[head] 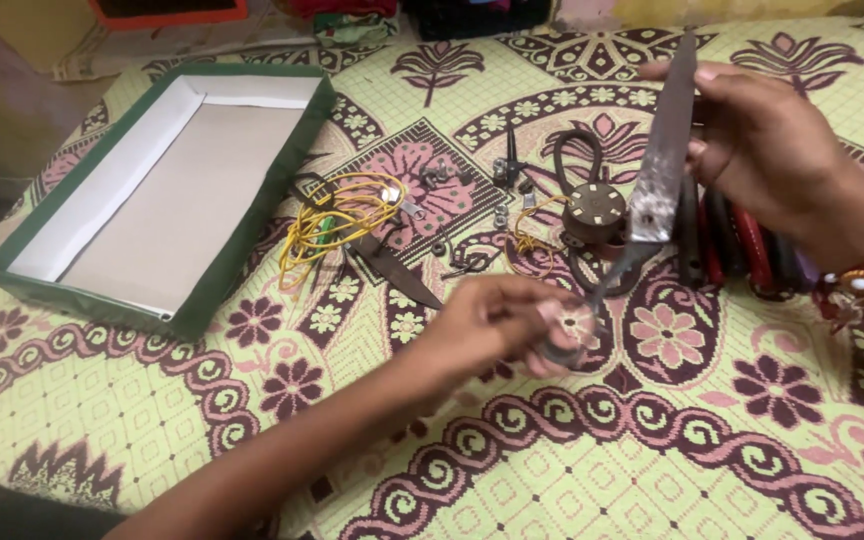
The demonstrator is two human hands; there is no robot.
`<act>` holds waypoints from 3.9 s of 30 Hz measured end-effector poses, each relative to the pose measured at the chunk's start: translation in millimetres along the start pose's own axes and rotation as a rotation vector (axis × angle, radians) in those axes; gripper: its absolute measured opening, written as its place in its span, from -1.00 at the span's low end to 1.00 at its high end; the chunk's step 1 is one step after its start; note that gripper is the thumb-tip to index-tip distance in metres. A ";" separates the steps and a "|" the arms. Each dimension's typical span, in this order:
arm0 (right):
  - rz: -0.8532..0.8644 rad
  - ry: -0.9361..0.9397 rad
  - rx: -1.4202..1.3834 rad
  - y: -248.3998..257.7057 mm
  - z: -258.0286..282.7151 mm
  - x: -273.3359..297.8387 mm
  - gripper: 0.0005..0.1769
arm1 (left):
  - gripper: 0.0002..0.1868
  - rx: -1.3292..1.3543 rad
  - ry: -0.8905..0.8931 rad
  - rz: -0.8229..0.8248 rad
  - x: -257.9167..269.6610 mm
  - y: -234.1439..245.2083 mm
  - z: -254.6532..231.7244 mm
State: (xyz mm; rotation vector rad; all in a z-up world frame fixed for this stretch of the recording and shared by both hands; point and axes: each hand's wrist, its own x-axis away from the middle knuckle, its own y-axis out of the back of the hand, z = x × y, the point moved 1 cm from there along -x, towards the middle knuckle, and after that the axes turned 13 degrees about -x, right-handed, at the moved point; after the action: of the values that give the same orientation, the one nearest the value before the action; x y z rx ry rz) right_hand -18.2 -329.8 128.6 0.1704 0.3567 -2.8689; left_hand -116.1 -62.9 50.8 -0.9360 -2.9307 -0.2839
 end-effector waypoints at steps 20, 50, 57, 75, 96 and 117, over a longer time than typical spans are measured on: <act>0.305 -0.006 0.146 -84.1 -45.0 -118.4 -0.61 | -0.68 0.240 -0.124 -0.196 -0.1 69.6 -36.0; 0.545 -0.103 1.314 -118.4 -97.0 -114.1 -0.53 | -0.63 0.291 -0.179 -0.423 1.1 129.2 -30.5; 0.962 -0.205 0.684 -138.6 -87.1 -92.1 -0.43 | -0.66 0.350 -0.214 -0.353 7.0 121.8 -35.7; 0.838 -0.403 0.933 -164.1 -87.0 -64.3 -0.53 | -0.79 0.371 -0.245 -0.352 -5.9 118.0 -19.3; 0.636 -0.334 0.595 -139.0 -46.1 -65.3 -0.59 | -0.72 0.357 -0.283 -0.213 -7.4 102.8 -14.5; 0.451 -0.073 0.864 -127.9 -62.0 -79.9 -0.26 | -0.66 0.166 -0.343 -0.477 2.5 137.4 -31.8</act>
State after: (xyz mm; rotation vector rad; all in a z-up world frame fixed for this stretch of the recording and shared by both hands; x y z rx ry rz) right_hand 31.4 -175.6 109.4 0.2503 -0.8413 -2.3721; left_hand -38.7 42.3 104.0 -0.2736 -3.3935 0.1192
